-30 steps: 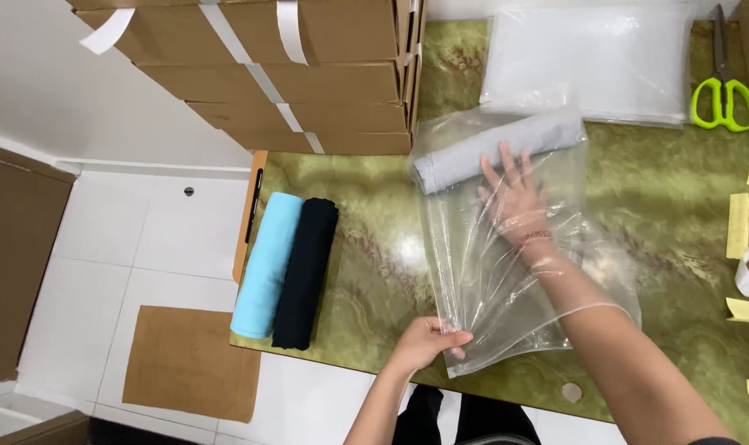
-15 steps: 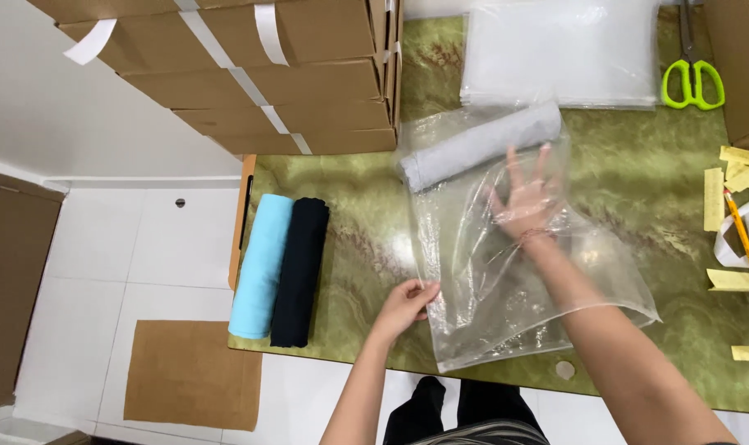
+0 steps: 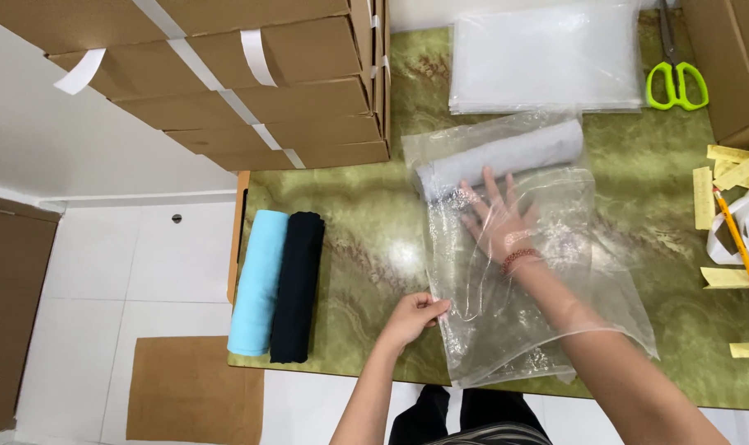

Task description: Packing a fabric roll into a cardboard box, including labeling and tying with a ribbon

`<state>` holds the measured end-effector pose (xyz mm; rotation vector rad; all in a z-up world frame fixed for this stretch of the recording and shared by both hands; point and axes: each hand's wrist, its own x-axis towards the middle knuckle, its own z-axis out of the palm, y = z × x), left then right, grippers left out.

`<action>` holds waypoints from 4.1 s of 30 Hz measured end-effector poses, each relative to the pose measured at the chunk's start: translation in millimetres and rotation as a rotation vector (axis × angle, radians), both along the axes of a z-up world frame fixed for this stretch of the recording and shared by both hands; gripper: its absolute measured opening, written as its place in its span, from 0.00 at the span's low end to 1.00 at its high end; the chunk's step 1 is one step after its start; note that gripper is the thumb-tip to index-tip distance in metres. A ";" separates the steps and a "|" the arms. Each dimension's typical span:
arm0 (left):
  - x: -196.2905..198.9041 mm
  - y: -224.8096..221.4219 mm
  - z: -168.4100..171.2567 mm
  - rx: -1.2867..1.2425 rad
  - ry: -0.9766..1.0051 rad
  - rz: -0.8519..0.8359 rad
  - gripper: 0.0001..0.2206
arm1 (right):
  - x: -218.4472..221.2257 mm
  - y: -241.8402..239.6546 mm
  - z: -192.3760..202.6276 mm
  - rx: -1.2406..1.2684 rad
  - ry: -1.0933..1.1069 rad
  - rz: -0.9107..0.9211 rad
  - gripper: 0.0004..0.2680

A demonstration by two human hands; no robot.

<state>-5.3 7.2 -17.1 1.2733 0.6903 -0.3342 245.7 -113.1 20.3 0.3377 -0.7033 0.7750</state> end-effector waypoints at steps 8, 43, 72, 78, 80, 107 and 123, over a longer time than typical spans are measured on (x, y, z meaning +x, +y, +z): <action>-5.8 -1.4 31.6 -0.023 -0.037 0.023 0.12 | 52.8 27.6 -34.6 -2.390 -1.746 -0.958 0.24; 6.9 -5.6 -39.1 0.515 -0.069 0.070 0.14 | -211.4 -255.9 0.2 -2.655 -1.616 -0.721 0.34; 147.2 -17.4 158.7 1.037 -0.351 -0.182 0.25 | 42.6 -147.7 79.4 -2.238 -1.222 -1.270 0.20; 205.6 -23.9 120.5 1.350 -0.376 -0.342 0.32 | 60.8 -115.3 93.2 -2.454 -1.313 -1.007 0.23; 216.3 -29.1 124.3 1.361 -0.358 -0.378 0.33 | 58.2 -116.5 88.9 -2.565 -1.328 -0.875 0.24; 216.4 -26.8 37.3 1.451 -0.242 -0.524 0.35 | 39.6 -66.8 70.3 -2.579 -1.449 -0.555 0.25; 188.5 -20.2 35.0 1.421 -0.220 -0.475 0.36 | 47.4 -132.0 41.4 -2.611 -1.574 -0.687 0.23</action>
